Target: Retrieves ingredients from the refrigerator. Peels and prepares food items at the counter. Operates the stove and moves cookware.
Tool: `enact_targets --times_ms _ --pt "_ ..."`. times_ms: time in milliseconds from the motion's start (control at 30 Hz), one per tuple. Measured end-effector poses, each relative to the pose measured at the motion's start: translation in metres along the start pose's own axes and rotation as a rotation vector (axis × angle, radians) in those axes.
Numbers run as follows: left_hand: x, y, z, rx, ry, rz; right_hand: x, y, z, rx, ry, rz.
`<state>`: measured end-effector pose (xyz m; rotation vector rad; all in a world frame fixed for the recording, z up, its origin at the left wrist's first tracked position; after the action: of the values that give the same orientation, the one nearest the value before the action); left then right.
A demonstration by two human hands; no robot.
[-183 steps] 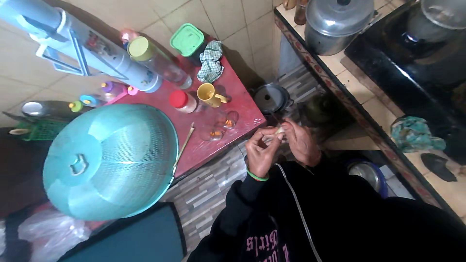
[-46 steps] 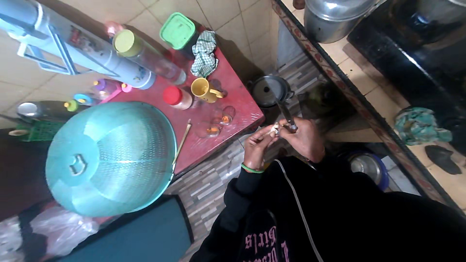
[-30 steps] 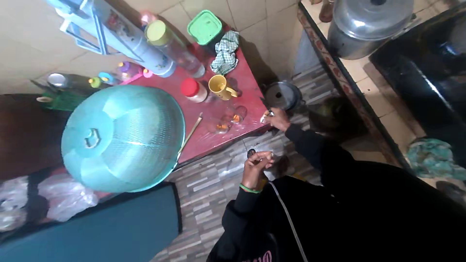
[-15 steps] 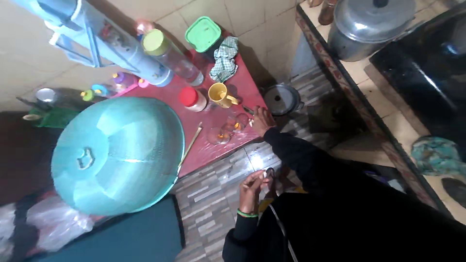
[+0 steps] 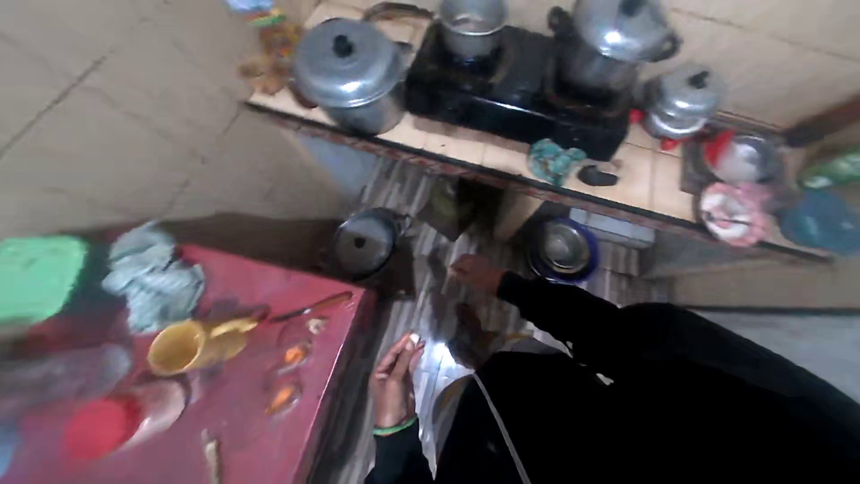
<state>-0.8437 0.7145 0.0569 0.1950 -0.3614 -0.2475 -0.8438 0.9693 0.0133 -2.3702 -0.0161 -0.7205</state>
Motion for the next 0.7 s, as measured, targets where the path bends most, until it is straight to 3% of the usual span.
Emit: enact_targets --times_ms 133,267,367,533,700 --pt "-0.008 0.040 -0.010 -0.041 -0.059 -0.156 0.077 -0.059 0.109 -0.142 0.316 0.200" --pt "-0.003 0.079 -0.015 -0.077 -0.100 -0.262 0.122 -0.099 0.216 -0.135 0.415 0.548" --pt "0.004 0.104 -0.019 -0.119 -0.125 -0.304 0.144 -0.143 0.244 -0.171 0.527 0.642" --pt "0.007 0.151 -0.033 -0.144 -0.143 -0.301 0.123 -0.211 0.297 -0.160 0.533 0.752" --pt "0.008 0.221 -0.067 -0.173 -0.166 -0.217 0.068 -0.259 0.361 0.070 0.528 0.628"
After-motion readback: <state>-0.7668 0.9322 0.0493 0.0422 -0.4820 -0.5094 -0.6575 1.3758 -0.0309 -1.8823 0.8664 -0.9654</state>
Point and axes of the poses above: each hand's wrist, its own x-axis away from the middle knuckle, its own y-axis out of the palm, z = x × y, the point moved 5 cm from there along -x, towards the middle knuckle, and after that the axes turned 6 degrees about y, right-handed, at the moved point
